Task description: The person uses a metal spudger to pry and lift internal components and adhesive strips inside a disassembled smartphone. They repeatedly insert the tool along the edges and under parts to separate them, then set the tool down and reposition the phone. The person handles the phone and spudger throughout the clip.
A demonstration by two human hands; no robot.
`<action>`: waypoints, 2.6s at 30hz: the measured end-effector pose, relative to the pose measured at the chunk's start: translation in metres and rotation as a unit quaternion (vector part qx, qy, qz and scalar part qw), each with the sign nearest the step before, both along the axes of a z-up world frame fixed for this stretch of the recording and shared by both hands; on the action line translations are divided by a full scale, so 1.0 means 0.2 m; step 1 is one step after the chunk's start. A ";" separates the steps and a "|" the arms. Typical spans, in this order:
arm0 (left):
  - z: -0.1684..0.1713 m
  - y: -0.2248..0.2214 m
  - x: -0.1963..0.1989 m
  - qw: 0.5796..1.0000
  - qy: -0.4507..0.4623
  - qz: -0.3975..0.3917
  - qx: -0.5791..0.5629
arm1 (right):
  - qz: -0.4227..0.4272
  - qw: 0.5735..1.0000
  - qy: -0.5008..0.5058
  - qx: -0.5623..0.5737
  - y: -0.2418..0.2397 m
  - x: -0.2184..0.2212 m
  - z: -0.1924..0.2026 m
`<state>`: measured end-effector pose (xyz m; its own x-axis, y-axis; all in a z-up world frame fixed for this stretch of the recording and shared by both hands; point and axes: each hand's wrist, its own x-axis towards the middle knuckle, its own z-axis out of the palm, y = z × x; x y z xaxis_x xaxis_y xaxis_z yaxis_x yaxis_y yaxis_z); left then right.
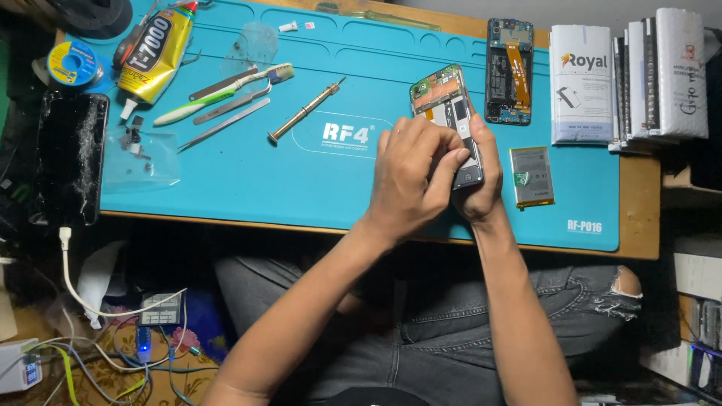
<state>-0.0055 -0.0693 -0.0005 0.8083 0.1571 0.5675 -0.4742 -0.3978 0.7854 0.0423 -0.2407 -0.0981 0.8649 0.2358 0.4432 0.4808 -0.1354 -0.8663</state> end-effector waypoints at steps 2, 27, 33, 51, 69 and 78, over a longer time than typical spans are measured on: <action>0.02 -0.04 -0.02 0.999 0.018 0.017 -0.034 | -0.010 0.999 0.043 0.016 -0.07 0.01 -0.07; 0.06 -0.25 -0.03 0.953 0.139 0.211 -0.166 | 0.038 0.994 0.099 0.005 0.16 -0.04 0.33; 0.06 -0.27 -0.01 0.944 0.159 0.235 -0.167 | 0.040 0.994 0.106 0.010 0.22 -0.07 0.43; 0.17 0.17 0.21 0.934 0.001 0.307 -0.181 | 0.159 0.904 0.313 0.245 0.20 -0.11 0.47; -0.05 0.27 -0.12 0.948 0.111 0.122 -0.272 | 0.152 0.920 0.281 0.228 0.20 -0.03 0.39; -0.02 0.32 -0.14 0.928 0.100 0.087 -0.347 | 0.157 0.922 0.276 0.220 0.22 -0.06 0.44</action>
